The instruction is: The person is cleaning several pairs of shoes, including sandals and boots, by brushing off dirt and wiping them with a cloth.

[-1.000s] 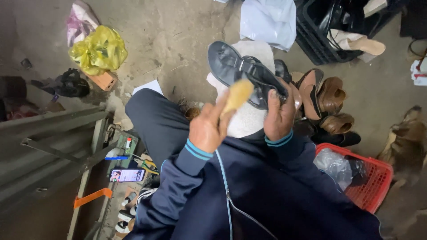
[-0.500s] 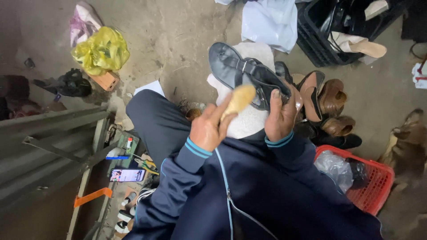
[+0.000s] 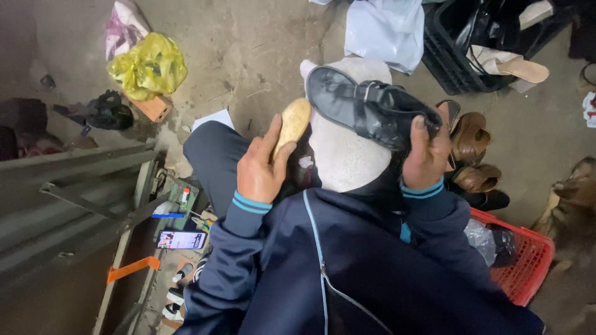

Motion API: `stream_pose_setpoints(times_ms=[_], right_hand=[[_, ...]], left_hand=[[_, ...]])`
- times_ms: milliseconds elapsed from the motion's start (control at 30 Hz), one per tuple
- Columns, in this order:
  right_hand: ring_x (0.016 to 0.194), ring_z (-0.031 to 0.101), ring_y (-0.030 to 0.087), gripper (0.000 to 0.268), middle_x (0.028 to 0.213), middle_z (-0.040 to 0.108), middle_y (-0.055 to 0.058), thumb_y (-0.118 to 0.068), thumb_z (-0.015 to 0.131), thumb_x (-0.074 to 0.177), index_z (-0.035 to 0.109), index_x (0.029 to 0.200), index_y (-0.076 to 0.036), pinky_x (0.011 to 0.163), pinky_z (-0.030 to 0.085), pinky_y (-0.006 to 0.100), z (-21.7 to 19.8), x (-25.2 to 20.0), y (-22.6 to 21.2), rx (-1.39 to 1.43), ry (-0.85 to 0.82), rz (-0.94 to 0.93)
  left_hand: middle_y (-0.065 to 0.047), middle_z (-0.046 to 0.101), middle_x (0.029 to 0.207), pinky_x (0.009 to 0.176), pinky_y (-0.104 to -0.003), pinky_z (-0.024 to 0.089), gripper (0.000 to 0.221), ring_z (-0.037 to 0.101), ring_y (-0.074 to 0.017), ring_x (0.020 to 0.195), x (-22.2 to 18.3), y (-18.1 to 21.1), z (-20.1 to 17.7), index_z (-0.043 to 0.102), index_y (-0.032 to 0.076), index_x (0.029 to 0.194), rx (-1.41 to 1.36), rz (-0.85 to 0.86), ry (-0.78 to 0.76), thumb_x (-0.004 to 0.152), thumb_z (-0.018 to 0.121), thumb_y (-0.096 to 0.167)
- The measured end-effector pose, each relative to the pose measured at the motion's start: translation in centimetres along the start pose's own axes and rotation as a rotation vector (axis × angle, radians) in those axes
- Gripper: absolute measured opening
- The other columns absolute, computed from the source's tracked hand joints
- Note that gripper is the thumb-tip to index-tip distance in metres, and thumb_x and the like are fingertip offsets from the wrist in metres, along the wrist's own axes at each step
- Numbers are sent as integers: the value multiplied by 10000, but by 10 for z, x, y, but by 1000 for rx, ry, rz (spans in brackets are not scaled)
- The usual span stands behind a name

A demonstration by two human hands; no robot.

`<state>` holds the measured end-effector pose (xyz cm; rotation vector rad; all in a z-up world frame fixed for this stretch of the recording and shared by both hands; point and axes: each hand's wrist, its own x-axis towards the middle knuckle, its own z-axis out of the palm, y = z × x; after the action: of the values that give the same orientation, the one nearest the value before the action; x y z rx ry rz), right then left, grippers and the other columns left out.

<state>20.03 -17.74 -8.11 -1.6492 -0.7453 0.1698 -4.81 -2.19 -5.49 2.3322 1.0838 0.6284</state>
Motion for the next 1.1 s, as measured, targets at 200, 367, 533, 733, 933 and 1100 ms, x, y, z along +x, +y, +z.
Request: stream_pose_setpoints(times_ms=[200, 367, 533, 733, 933, 1100], right_hand=[[1117, 626, 505, 346, 1095, 662, 294, -241, 483, 1151, 666, 1256, 33, 934, 533, 567, -13, 13, -10, -82, -144, -33], [1150, 650, 436, 281, 1084, 676, 265, -195, 572, 1129, 674, 1270, 25, 927, 518, 541, -32, 29, -6, -110, -245, -61], [1249, 624, 417, 231, 1265, 679, 289, -129, 574, 1103, 644, 1249, 37, 1074, 455, 532, -21, 52, -34, -16, -384, -36], [1089, 661, 367, 368, 1330, 601, 288, -316, 510, 1109, 561, 1396, -91, 741, 627, 452, -18, 79, -7, -72, -166, 216], [1389, 458, 292, 861, 1651, 278, 193, -597, 530, 978, 177, 1588, -102, 1068, 467, 403, 35, 62, -34, 52, 26, 428], [1639, 91, 505, 1121, 1722, -42, 265, -161, 974, 953, 109, 1663, -213, 1347, 263, 671, 74, 72, -17, -150, -67, 135]], left_hand=[[-98, 665, 790, 664, -475, 579, 515, 705, -386, 761, 10, -2, 28, 664, 256, 1383, -117, 67, -17, 912, 757, 443], [-156, 704, 911, 778, -476, 591, 542, 719, -403, 906, 34, -5, 3, 572, 214, 1476, -152, -50, 83, 983, 723, 381], [-204, 744, 1074, 897, -480, 570, 533, 712, -407, 1057, 67, -4, 11, 584, 216, 1456, -288, -43, -24, 976, 746, 380], [-189, 753, 1040, 856, -420, 552, 529, 711, -344, 942, 53, -3, -3, 564, 204, 1466, -219, -31, -247, 987, 671, 402], [-127, 677, 892, 776, -371, 538, 538, 657, -292, 759, 38, 7, -5, 524, 220, 1497, -204, -80, -249, 1009, 626, 423], [-91, 570, 838, 640, -445, 525, 543, 606, -328, 672, 27, 13, 3, 495, 262, 1522, -113, -17, -197, 1024, 641, 422]])
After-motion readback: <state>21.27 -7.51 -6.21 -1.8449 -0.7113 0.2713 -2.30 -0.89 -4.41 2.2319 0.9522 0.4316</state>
